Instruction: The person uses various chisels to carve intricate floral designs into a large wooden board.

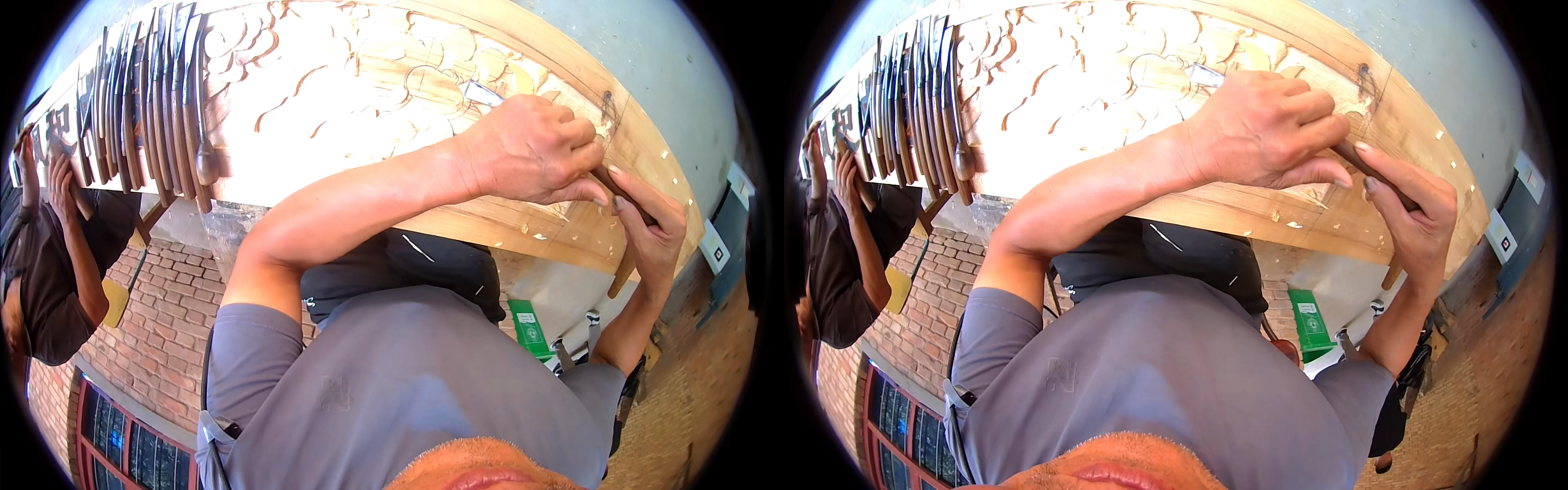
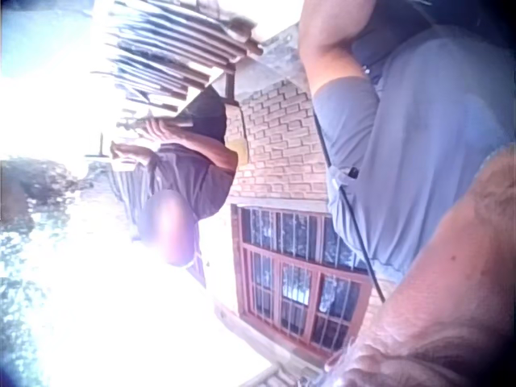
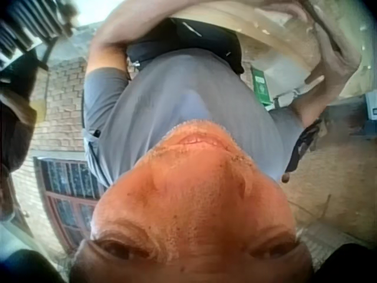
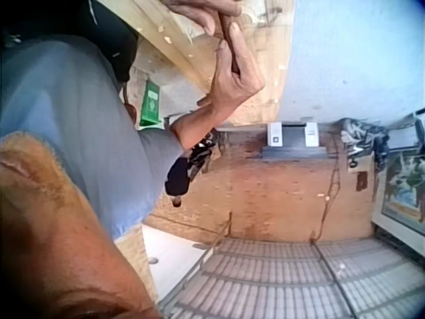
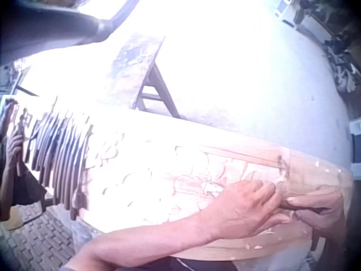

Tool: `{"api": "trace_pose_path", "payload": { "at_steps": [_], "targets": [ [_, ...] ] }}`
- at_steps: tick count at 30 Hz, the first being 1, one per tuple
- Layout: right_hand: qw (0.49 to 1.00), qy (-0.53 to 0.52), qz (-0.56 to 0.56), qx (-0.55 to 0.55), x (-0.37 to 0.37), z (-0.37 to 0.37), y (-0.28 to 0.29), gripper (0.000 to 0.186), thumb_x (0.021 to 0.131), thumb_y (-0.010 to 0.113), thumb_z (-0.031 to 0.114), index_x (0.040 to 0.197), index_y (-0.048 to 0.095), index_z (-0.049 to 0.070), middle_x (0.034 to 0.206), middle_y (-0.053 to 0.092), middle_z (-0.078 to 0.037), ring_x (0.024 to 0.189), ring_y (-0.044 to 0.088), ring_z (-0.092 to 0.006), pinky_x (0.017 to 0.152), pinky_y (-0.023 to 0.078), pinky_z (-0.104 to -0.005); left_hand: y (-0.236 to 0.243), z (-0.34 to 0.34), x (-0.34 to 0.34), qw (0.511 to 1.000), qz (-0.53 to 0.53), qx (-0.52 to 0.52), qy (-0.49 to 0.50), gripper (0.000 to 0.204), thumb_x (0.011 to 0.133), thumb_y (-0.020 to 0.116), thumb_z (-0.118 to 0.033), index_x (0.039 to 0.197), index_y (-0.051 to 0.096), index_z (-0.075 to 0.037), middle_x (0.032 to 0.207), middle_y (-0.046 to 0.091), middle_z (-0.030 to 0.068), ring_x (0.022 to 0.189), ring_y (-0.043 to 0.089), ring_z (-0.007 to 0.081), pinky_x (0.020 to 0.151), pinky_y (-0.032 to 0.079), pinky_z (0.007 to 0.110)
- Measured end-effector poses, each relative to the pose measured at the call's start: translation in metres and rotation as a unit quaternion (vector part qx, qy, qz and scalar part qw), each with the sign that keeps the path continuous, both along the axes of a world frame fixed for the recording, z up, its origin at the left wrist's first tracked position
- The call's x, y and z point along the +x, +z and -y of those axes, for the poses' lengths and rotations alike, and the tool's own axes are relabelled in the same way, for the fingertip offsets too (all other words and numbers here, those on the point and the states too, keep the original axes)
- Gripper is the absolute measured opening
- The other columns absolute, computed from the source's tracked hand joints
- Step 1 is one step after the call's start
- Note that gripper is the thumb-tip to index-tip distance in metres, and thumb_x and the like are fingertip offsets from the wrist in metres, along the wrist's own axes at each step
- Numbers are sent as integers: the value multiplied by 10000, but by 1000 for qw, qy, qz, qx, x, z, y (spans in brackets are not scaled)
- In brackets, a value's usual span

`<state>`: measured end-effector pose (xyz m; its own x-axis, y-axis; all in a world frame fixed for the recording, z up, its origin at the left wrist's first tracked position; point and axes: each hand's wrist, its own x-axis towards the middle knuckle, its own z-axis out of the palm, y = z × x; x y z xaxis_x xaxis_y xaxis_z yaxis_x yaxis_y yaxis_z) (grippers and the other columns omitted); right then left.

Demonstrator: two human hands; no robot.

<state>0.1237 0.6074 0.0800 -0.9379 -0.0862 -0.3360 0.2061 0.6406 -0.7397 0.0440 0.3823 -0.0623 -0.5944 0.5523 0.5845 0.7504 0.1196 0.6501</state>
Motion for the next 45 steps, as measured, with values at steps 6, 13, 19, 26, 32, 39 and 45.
{"api": "trace_pose_path", "payload": {
  "at_steps": [6,13,19,26,32,39,45],
  "targets": [
    [996,22,-86,4,-1,19,-21,371,957,743,-150,1302,805,-31,1022,817,-121,832,691,-107,724,524,-245,-2,7,-8,999,-8,-5,40,457,961,741,-623,863,677,-181,770,554,-17,671,641,178,583,492,339],
    [996,28,-79,11,-7,22,-12,371,959,747,-151,1306,802,-32,993,807,-111,835,693,-111,724,526,-246,-3,2,-13,1000,11,21,18,442,896,802,-604,843,696,-177,754,554,-10,678,656,192,591,512,349],
    [992,54,-107,27,-14,22,-7,387,940,754,-157,1300,807,-23,920,777,-82,773,651,-96,664,491,-252,-4,0,-12,998,25,47,27,453,855,826,-611,848,701,-175,761,585,-11,689,677,202,579,520,356],
    [995,59,-83,7,-23,5,-17,385,929,767,-151,1279,820,-1,874,750,-41,695,566,-46,580,380,-225,6,0,-14,998,42,0,56,489,829,819,-650,836,687,-180,747,605,-18,696,696,204,565,515,360],
    [995,57,-85,1,-24,7,-24,353,934,780,-138,1260,823,-11,927,791,-71,785,659,-72,662,476,-222,-3,0,-10,997,52,-16,63,520,851,785,-663,821,649,-161,768,630,-11,735,726,214,574,530,376],
    [998,-22,-53,-13,-17,0,-31,329,949,773,-130,1256,823,-22,957,806,-65,810,676,-81,683,494,-227,-3,-4,-12,996,44,-42,59,488,874,777,-642,841,676,-166,792,652,-18,755,742,219,582,541,378],
    [984,7,-171,-46,-18,-18,-50,557,1178,534,410,1244,802,-74,1221,799,-199,1196,744,-308,1116,545,-421,-5,-3,-12,996,48,-41,59,474,898,783,-619,812,691,-163,777,658,-9,732,735,237,555,533,388]
  ]
}}
